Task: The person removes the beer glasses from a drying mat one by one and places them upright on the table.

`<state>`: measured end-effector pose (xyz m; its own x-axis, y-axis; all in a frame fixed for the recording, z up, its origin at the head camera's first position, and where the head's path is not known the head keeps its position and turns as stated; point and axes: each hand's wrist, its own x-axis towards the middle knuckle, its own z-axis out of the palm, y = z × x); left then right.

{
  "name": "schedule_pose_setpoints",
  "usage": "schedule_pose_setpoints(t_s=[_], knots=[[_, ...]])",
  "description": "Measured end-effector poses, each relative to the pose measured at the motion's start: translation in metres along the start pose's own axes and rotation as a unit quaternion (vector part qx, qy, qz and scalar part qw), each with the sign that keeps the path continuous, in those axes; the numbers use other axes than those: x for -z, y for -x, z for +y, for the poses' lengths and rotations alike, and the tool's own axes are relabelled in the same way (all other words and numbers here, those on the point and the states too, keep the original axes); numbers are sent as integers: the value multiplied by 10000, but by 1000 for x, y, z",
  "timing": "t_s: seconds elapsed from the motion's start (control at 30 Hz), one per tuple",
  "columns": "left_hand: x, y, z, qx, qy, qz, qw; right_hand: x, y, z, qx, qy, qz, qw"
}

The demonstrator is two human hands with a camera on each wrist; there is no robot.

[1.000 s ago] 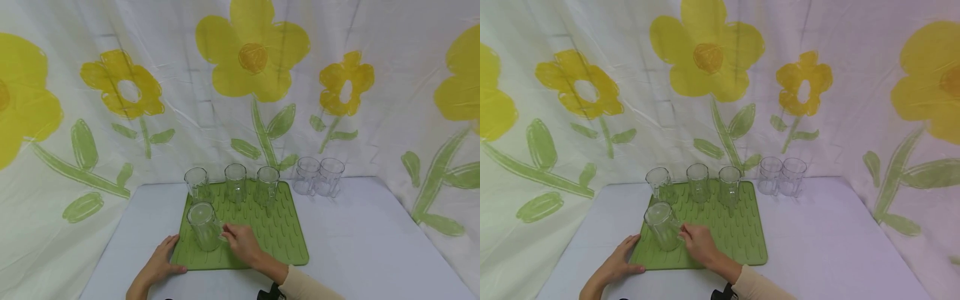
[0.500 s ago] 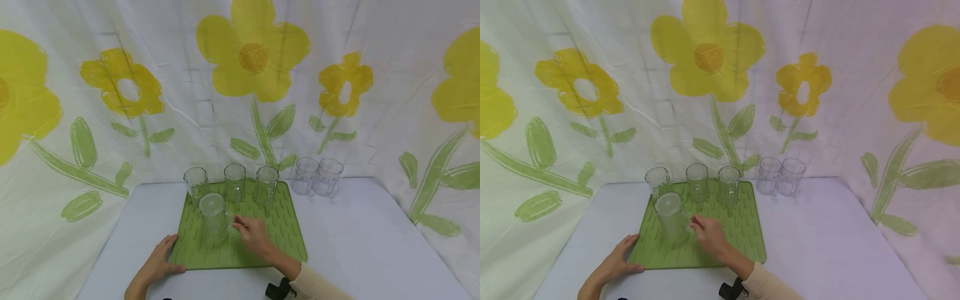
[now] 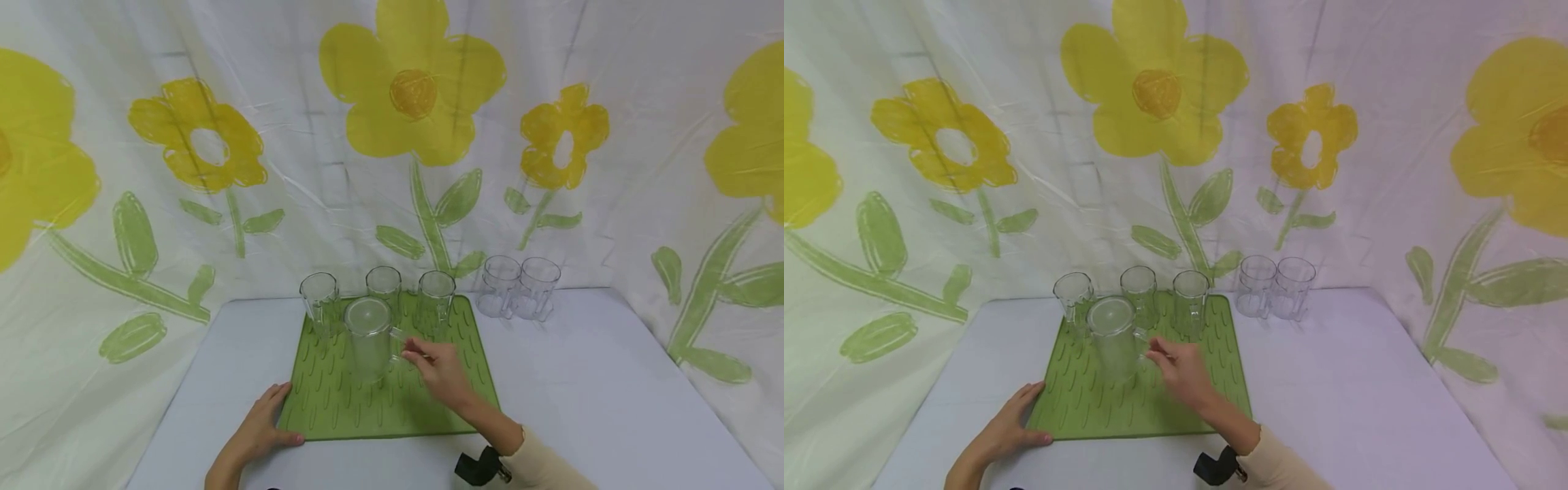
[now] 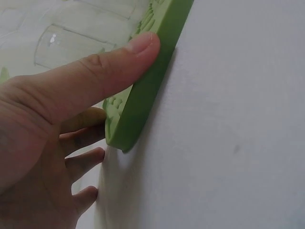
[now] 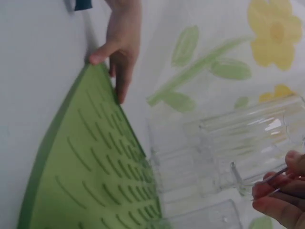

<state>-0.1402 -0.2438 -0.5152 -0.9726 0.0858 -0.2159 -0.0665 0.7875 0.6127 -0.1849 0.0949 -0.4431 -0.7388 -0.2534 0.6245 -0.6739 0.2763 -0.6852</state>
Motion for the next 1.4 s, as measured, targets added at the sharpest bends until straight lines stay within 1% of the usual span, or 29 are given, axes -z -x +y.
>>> schedule_pose_setpoints(t_s=[0.07, 0.2, 0.4, 0.5, 0.67, 0.8, 0.87, 1.2, 1.4], knots=[[0, 0, 0, -16, -17, -18, 10000, 6, -1, 0, 53, -94, 44, 9999], [0, -1, 0, -12, -57, -46, 10000, 19, -6, 0, 75, -59, 28, 10000], [0, -1, 1, -74, -53, -26, 10000, 42, -13, -2, -64, 295, 30, 9995], [0, 0, 2, -115, -54, -17, 9999, 52, -13, -2, -38, 447, 62, 9990], [0, 0, 3, -153, -61, 12, 9999, 64, -12, 0, -64, 531, 148, 9985], [0, 0, 4, -151, -59, 19, 9999, 69, -10, 1, -190, 528, 207, 9982], [0, 0, 3, -126, -67, 24, 9999, 70, -10, 2, -189, 499, 212, 9983], [0, 0, 3, -85, -62, -1, 9999, 71, -11, 4, 16, 419, 232, 9989], [2, 2, 4, -50, -160, -51, 9998, 71, -13, 7, 438, 396, 286, 9978]])
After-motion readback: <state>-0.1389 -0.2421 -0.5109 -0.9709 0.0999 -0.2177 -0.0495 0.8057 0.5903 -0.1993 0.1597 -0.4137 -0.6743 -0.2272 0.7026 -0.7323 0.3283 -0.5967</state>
